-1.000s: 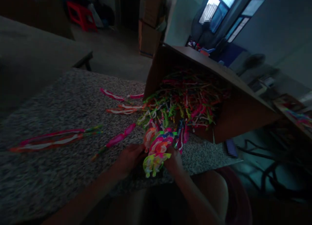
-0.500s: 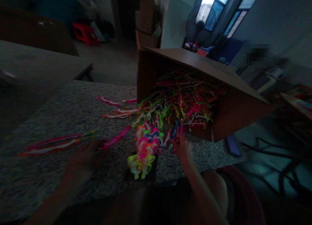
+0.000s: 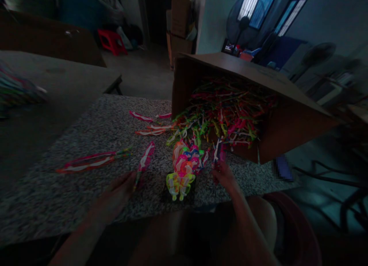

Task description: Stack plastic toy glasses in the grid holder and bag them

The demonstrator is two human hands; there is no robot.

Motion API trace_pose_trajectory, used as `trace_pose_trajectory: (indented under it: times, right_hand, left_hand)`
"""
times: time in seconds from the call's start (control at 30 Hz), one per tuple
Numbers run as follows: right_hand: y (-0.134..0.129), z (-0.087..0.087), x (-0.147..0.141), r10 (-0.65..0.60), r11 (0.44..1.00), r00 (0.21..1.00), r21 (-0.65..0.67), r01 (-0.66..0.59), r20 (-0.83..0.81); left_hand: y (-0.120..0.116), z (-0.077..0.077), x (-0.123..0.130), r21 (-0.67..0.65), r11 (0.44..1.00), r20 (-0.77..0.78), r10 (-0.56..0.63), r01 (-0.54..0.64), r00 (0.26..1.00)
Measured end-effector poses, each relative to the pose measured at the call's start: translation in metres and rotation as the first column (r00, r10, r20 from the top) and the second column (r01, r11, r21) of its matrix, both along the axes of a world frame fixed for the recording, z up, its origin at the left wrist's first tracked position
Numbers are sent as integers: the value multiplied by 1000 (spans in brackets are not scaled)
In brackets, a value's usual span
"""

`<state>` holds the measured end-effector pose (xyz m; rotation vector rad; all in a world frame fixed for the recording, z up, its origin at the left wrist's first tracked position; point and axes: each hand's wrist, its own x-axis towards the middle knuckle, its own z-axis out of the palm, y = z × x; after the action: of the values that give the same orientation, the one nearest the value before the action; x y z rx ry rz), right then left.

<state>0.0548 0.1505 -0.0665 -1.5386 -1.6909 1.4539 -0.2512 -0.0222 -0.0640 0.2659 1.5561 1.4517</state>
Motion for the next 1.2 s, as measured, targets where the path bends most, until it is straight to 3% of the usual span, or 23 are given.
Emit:
trace_pose_trajectory:
  times: [0.07,0.2,0.33,0.47,0.6,0.7,0.8,0.97,1.07,1.2]
  right_hand:
    - [-9,-3,-5,-12,1000,994,-2,12,-112]
    - [-29,-6,-21,0,998,982,57,11,-190]
    - [-40,-8,-37,90,988,951,148,-47,-297]
    - [-42,-9,-42,102,966,980,252,-57,-172]
    - [-40,0,-40,101,947,991,296,-122,86]
    - [-39,3,-40,123,941,985,301,-153,118]
    - [-39,-2,-39,145,948,988,278,-155,56]
    - [-41,-8,-35,64,971,992,234,-37,-109]
    - [-44,-6,-30,-27,978,989,200,56,-145]
    - [-42,-9,-29,-7,983,989,179,33,-148]
  left_hand:
    - [6,1,16,14,997,92,69,-70,993]
    - [22,1,34,13,998,50,57,-58,997]
    - [39,-7,37,115,988,-39,-97,101,994]
    - [53,-16,37,186,935,-180,-271,303,946]
    - [58,-19,32,206,831,-390,-414,516,822]
    - [53,-20,28,84,784,-599,-454,615,660]
    - [48,-23,29,-51,788,-726,-451,613,518]
    - [45,-31,36,-126,752,-798,-465,647,384]
    - [44,-31,37,-118,769,-809,-441,629,388]
    - [50,-33,27,-238,814,-746,-503,530,436]
